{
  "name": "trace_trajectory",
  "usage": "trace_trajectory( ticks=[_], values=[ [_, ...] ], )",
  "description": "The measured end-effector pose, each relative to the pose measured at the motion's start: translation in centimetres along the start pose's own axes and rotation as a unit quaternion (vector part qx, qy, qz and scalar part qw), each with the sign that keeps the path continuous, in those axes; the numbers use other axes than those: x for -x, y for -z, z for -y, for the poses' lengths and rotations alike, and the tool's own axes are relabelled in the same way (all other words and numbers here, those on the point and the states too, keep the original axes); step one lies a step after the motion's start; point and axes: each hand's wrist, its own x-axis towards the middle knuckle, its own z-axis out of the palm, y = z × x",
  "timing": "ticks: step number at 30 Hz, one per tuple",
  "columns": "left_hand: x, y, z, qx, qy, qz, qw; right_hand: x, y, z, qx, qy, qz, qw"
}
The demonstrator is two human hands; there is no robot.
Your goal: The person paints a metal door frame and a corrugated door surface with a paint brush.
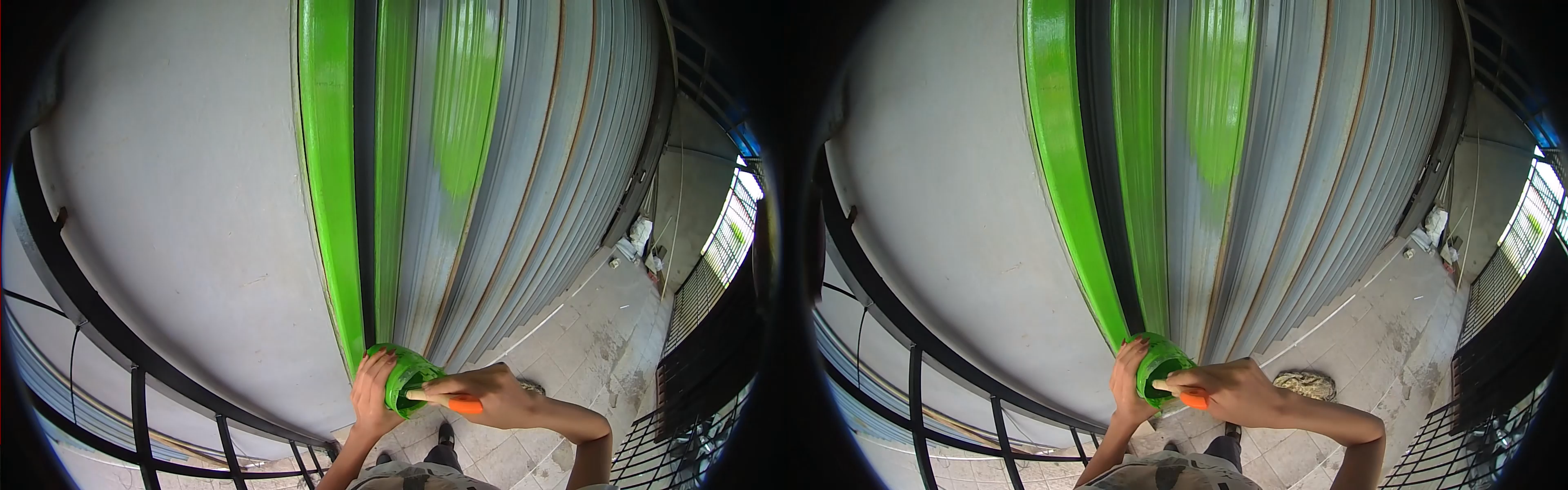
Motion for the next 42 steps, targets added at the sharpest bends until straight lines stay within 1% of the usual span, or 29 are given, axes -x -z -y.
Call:
trace_trajectory(
  ticks=[3,4,6,7,8,9,11,14,17,20,23,29,41,42],
  values=[
    [-0.2,-0.4,-0.1,0.021,0.017,-0.011,1.0,-0.4,1.2,0.7,-0.011,-0.033,-0.028,0.999],
    [-0.1,-0.4,-0.2,0.019,0.036,-0.005,0.999,-0.5,1.3,0.8,-0.015,-0.045,-0.036,0.998],
    [0.1,-0.5,-0.5,0.015,0.075,0.004,0.997,-0.3,0.7,0.1,-0.085,-0.11,-0.092,0.986],
    [0.2,-0.5,-0.6,0.01,0.108,0.017,0.994,-0.2,0.3,-0.3,-0.12,-0.141,-0.119,0.975],
    [0.3,-0.5,-0.9,0.005,0.143,0.029,0.989,0.1,0.2,-0.7,-0.157,-0.194,-0.108,0.962],
    [0.4,-0.6,-1.1,0.0,0.177,0.041,0.983,0.3,-0.3,-1.1,-0.212,-0.23,-0.119,0.942],
    [0.5,-1.0,-1.5,-0.024,0.174,0.038,0.984,0.7,-1.4,-1.9,-0.318,-0.298,-0.141,0.889],
    [0.5,-1.4,-1.3,-0.072,0.154,0.045,0.984,0.8,-2.6,-2.3,-0.346,-0.307,-0.155,0.873],
    [0.5,-1.6,-1.3,-0.101,0.146,0.05,0.983,0.8,-3.0,-2.4,-0.382,-0.345,-0.167,0.841],
    [0.8,-1.7,-1.2,-0.122,0.143,0.048,0.981,1.3,-2.7,-4.0,-0.412,-0.405,-0.162,0.8],
    [0.7,-1.7,-1.1,-0.135,0.14,0.045,0.98,1.7,-2.9,-4.7,-0.465,-0.436,-0.189,0.747],
    [1.0,-1.9,-1.0,-0.134,0.15,0.046,0.979,2.3,-3.4,-5.2,-0.502,-0.465,-0.21,0.699],
    [1.1,-1.9,-0.8,-0.129,0.147,0.061,0.979,2.4,-3.4,-4.7,-0.535,-0.467,-0.216,0.67],
    [1.1,-1.9,-0.8,-0.126,0.145,0.06,0.98,2.5,-3.4,-4.7,-0.511,-0.451,-0.213,0.7]
  ],
)
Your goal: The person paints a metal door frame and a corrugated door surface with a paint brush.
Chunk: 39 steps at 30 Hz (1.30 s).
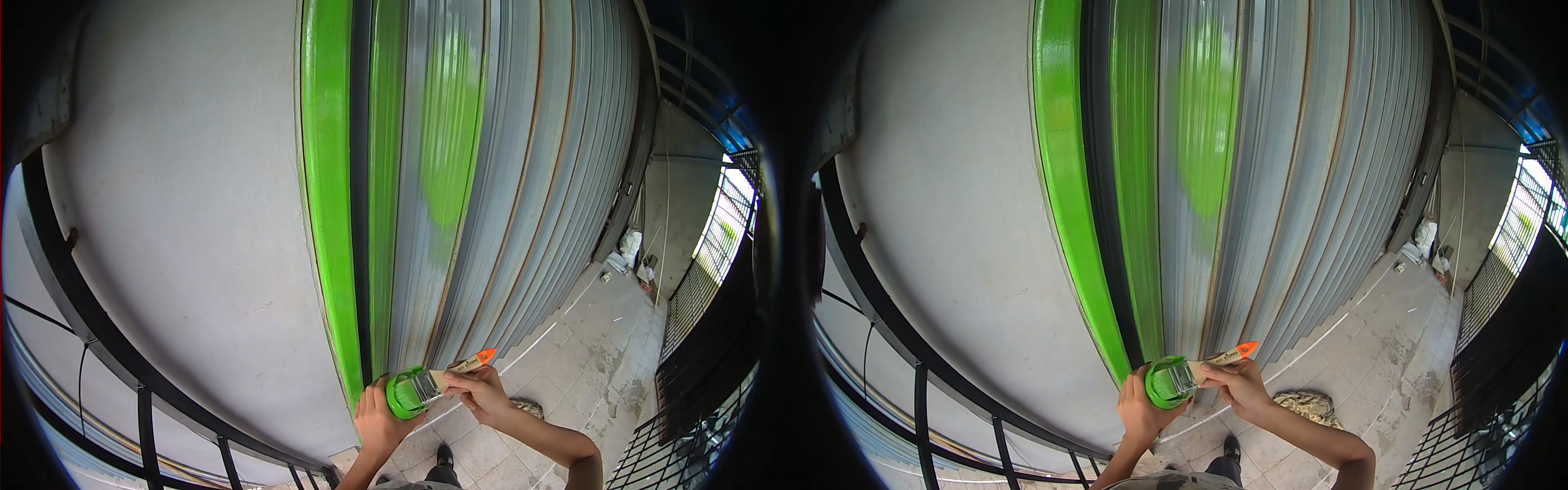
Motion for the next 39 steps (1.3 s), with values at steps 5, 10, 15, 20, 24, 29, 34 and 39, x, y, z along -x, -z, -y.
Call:
trace_trajectory(
  ticks=[5,10,15,20,24,29,34,39],
  values=[
    [0.0,0.5,0.3,0.049,0.042,0.025,0.998,0.0,0.6,-0.8,0.185,0.3,0.025,0.935],
    [-0.3,0.9,-0.2,0.094,0.05,0.061,0.992,1.9,-0.7,1.6,0.534,0.503,0.125,0.668],
    [-0.6,1.5,-0.8,0.128,0.054,0.079,0.987,1.9,-0.6,0.9,0.594,0.609,0.139,0.507],
    [-0.6,1.5,-0.5,0.161,0.095,0.085,0.979,2.4,-0.5,0.8,0.574,0.62,0.145,0.515],
    [-0.8,1.6,-0.3,0.152,0.118,0.089,0.977,2.0,-0.1,1.4,0.457,0.524,0.147,0.704],
    [-0.6,0.5,1.2,0.203,0.138,0.104,0.964,-0.7,-1.8,9.0,0.41,0.635,0.107,0.646],
    [-0.2,0.5,0.8,0.202,0.139,0.121,0.962,-3.7,-6.6,20.0,0.544,0.698,0.019,0.465],
    [0.5,0.1,1.2,0.227,0.131,0.125,0.957,-9.0,-8.7,23.2,0.649,0.674,0.018,0.351]
  ],
)
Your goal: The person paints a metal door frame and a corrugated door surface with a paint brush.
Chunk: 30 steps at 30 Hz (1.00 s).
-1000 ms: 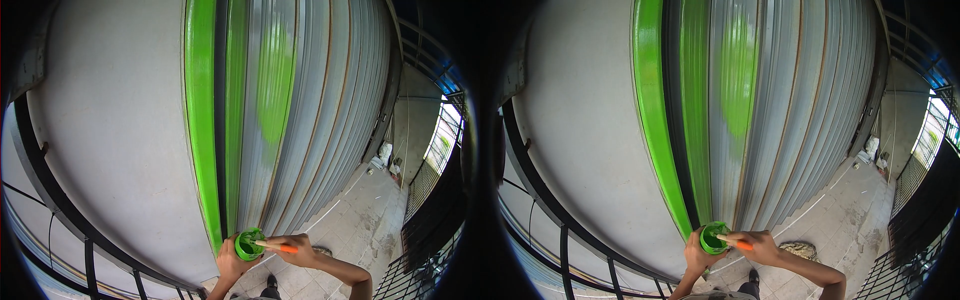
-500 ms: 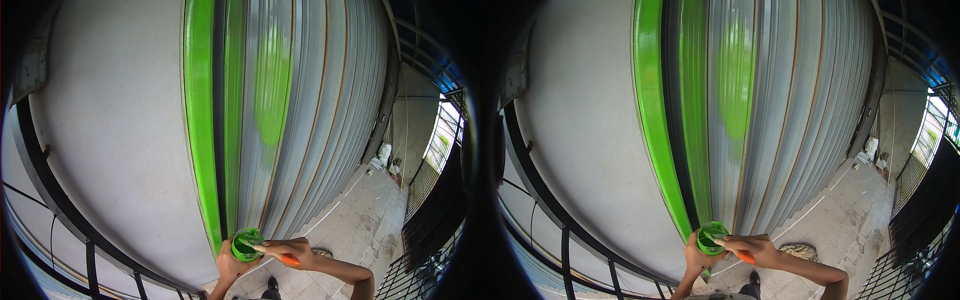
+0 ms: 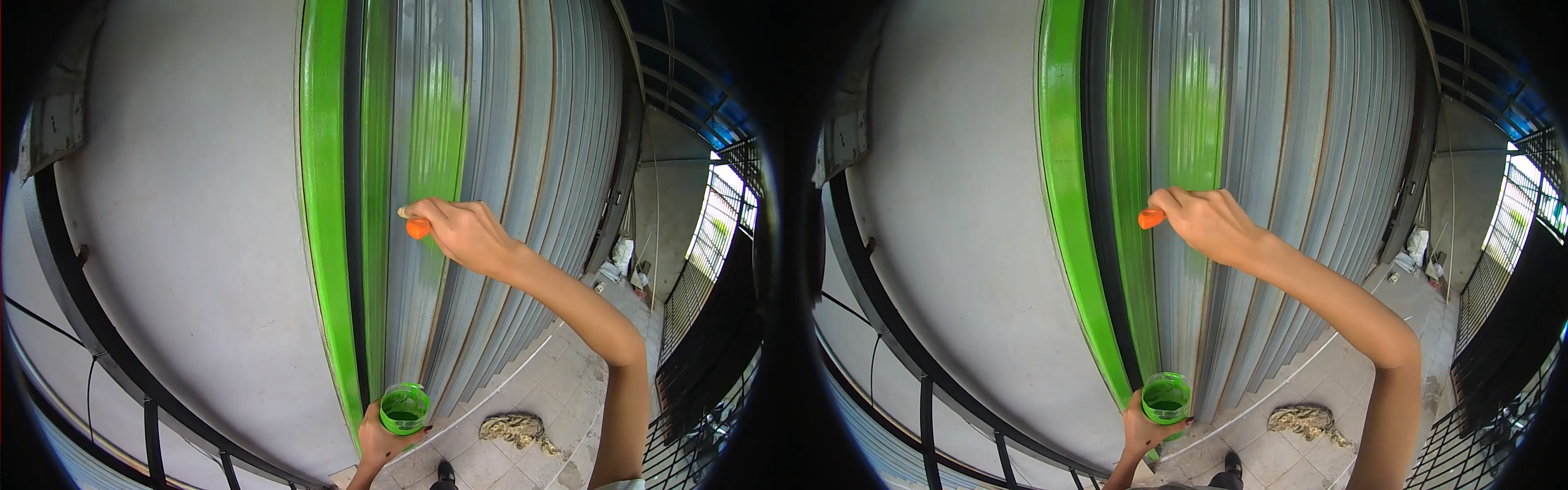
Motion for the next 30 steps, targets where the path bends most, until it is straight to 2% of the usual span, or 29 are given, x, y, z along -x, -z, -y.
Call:
trace_trajectory(
  ticks=[5,8,11,14,17,20,21,24,25,30],
  values=[
    [0.2,0.1,-0.7,-0.012,0.014,-0.003,1.0,-2.4,-1.3,-1.1,0.036,-0.014,0.091,0.995],
    [0.1,0.3,-1.4,-0.017,0.031,-0.001,0.999,-5.2,0.2,-3.1,0.077,-0.023,0.083,0.993],
    [0.1,0.3,-1.6,-0.009,0.035,0.01,0.999,-7.6,1.5,-5.3,0.068,0.019,-0.043,0.997],
    [0.1,0.0,-0.8,-0.013,0.013,0.016,1.0,-8.2,2.4,-5.9,0.109,0.049,-0.098,0.988],
    [0.1,-0.1,-0.4,-0.02,0.01,0.022,1.0,-4.6,-0.1,-3.2,0.103,0.102,-0.047,0.988],
    [-0.2,-0.1,-0.7,-0.019,0.008,0.016,1.0,1.0,-4.7,0.2,0.04,0.186,-0.047,0.981],
    [-0.3,-0.1,-0.8,-0.019,0.005,0.012,1.0,2.5,-5.1,1.0,0.02,0.181,0.015,0.983],
    [-0.6,0.0,-1.2,-0.022,0.019,0.012,0.999,0.6,-4.0,-0.7,0.025,0.16,-0.02,0.987],
    [-0.6,-0.2,-1.1,-0.021,0.02,0.013,0.999,-1.2,-2.2,-1.9,0.002,0.107,-0.006,0.994],
    [-0.7,-0.8,-1.0,-0.021,0.026,0.018,0.999,-9.8,3.8,-8.9,0.111,0.056,-0.11,0.986]
  ],
)
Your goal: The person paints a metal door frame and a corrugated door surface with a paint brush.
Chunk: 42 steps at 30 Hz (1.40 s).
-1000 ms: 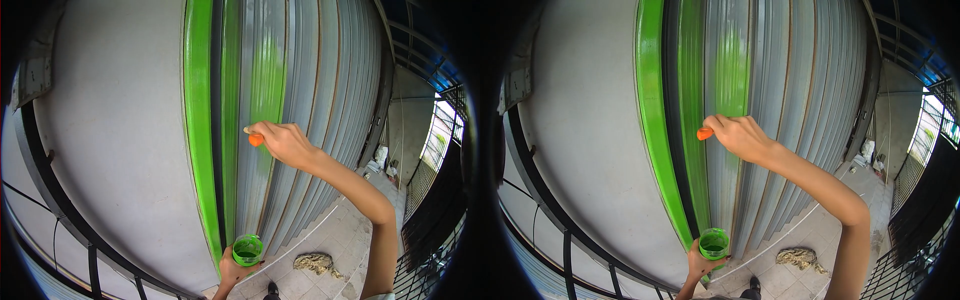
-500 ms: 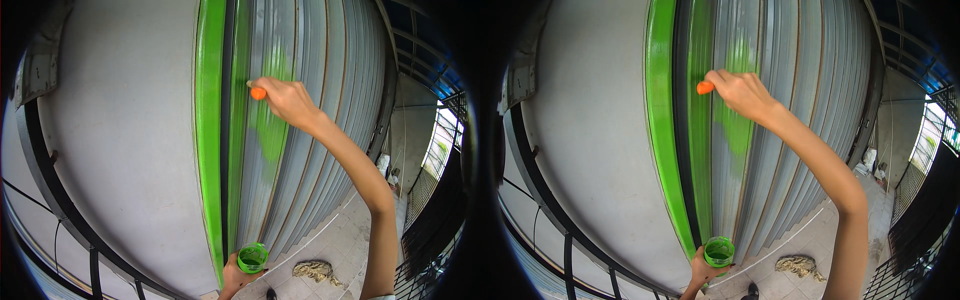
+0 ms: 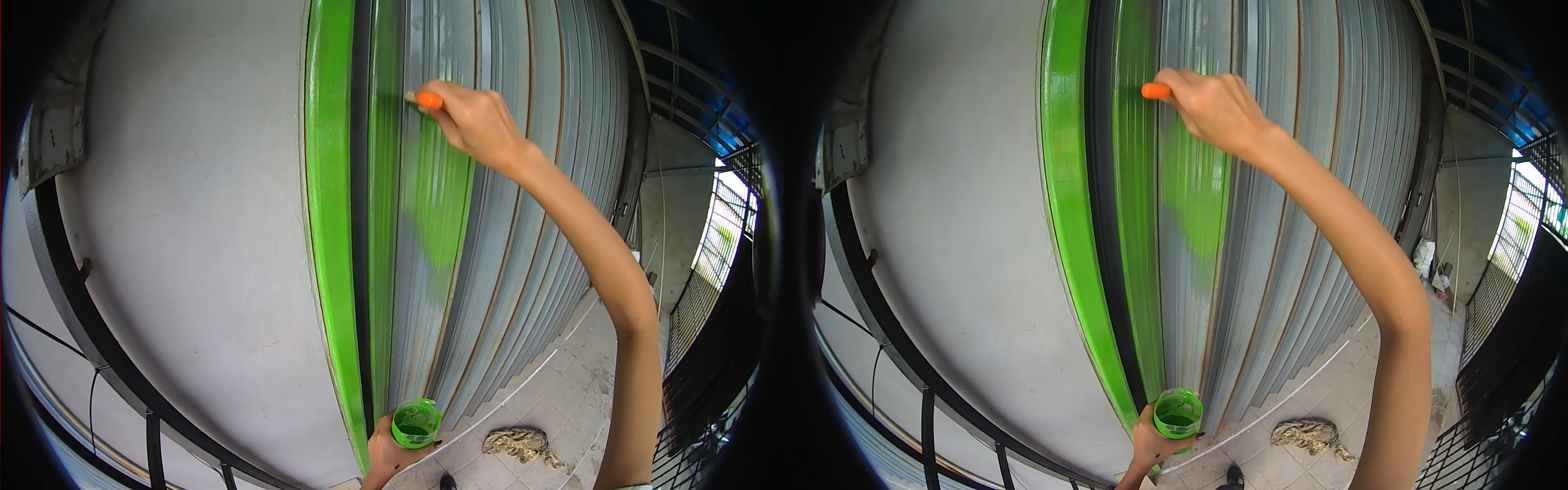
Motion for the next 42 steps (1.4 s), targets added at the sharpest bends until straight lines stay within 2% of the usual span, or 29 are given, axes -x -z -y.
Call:
trace_trajectory(
  ticks=[3,6,9,10,12,14,18,21,24,26,28,32,36,38,42],
  values=[
    [-0.1,-0.2,0.3,-0.005,-0.004,0.006,1.0,-0.6,-0.2,0.3,0.033,0.025,-0.003,0.999],
    [-0.1,0.0,-0.4,0.001,0.008,0.004,1.0,4.6,-2.4,5.7,0.023,0.108,0.046,0.993],
    [-0.1,0.2,-0.3,0.024,0.006,0.015,1.0,9.9,-3.7,9.6,-0.045,0.159,0.033,0.986],
    [-0.2,0.2,-0.2,0.025,0.006,0.016,1.0,10.4,-3.3,10.5,-0.09,0.151,0.094,0.98],
    [-0.2,0.3,0.1,0.024,0.007,0.016,1.0,10.3,-3.1,9.9,-0.122,0.137,0.126,0.975],
    [-0.3,0.1,0.3,0.021,-0.004,0.013,1.0,6.7,-1.7,6.7,-0.074,0.091,0.135,0.984],
    [-0.4,0.0,0.4,0.015,-0.012,0.017,1.0,-0.5,-0.4,-0.4,0.002,0.05,0.015,0.999],
    [-0.3,-0.3,0.7,0.006,-0.011,0.017,1.0,-3.1,0.1,-2.8,0.084,0.071,-0.086,0.99],
    [-0.1,-0.4,0.7,0.0,0.001,0.02,1.0,-1.1,-0.4,-0.4,0.058,0.067,-0.042,0.995],
    [0.0,-0.1,0.5,0.003,0.004,0.023,1.0,3.3,-2.1,3.5,0.039,0.119,0.023,0.992],
    [-0.1,0.1,0.5,0.006,0.002,0.024,1.0,7.8,-3.3,7.4,0.036,0.167,0.024,0.985],
    [-0.1,0.2,0.7,0.01,-0.005,0.017,1.0,10.8,-2.1,10.7,-0.077,0.165,0.165,0.969],
    [-0.2,0.2,0.8,0.004,-0.014,0.009,1.0,3.7,-0.6,3.5,-0.07,0.055,0.098,0.991],
    [-0.1,-0.1,1.1,0.003,-0.002,0.017,1.0,-0.4,-0.2,-0.4,-0.017,0.048,0.001,0.999],
    [0.0,-0.2,0.4,0.031,0.011,0.027,0.999,-4.6,0.6,-3.6,0.075,0.059,-0.103,0.99]
  ],
)
